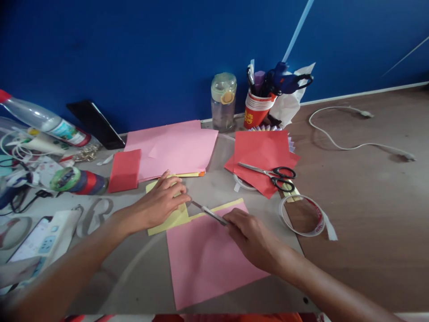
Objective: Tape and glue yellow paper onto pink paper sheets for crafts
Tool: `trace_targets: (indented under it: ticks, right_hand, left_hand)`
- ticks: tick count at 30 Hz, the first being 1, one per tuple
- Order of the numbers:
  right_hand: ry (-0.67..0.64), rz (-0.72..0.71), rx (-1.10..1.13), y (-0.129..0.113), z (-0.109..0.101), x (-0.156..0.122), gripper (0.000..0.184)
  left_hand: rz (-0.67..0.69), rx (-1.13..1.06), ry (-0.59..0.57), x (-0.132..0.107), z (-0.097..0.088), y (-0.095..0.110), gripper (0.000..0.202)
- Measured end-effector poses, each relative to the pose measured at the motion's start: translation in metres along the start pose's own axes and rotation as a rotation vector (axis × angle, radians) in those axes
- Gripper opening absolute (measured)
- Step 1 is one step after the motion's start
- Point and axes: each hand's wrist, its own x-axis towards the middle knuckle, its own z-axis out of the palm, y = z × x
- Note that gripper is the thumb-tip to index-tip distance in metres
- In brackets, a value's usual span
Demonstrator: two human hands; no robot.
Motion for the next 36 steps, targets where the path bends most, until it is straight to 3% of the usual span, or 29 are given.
trace_targets:
  ticks: [4,13,21,36]
  right_hand:
    - [-0.061,0.015,-0.015,-0.003,-0.002,0.000,0.021]
    - [-0.192,0.144,0.059,-0.008,-0.004,-0.003,0.041]
    - [-0.188,0.112,0.056,-0.009,-0.003,-0.002,0.039]
    - [-0.143,0.014,0.034,-0.006,0.002,0.001,0.038]
  left_hand:
    - [0.032,0.037,-0.012,0.003,-0.003,0.001,0.021]
    - [0.090,0.215,0.054,0.001,-0.005,0.008,0.016]
    - [0.101,0.322,0.205,-0.006,-0.010,0.018,0.019]
    - [0.101,0.449,0.347,-0.022,-0.024,0.033,0.023]
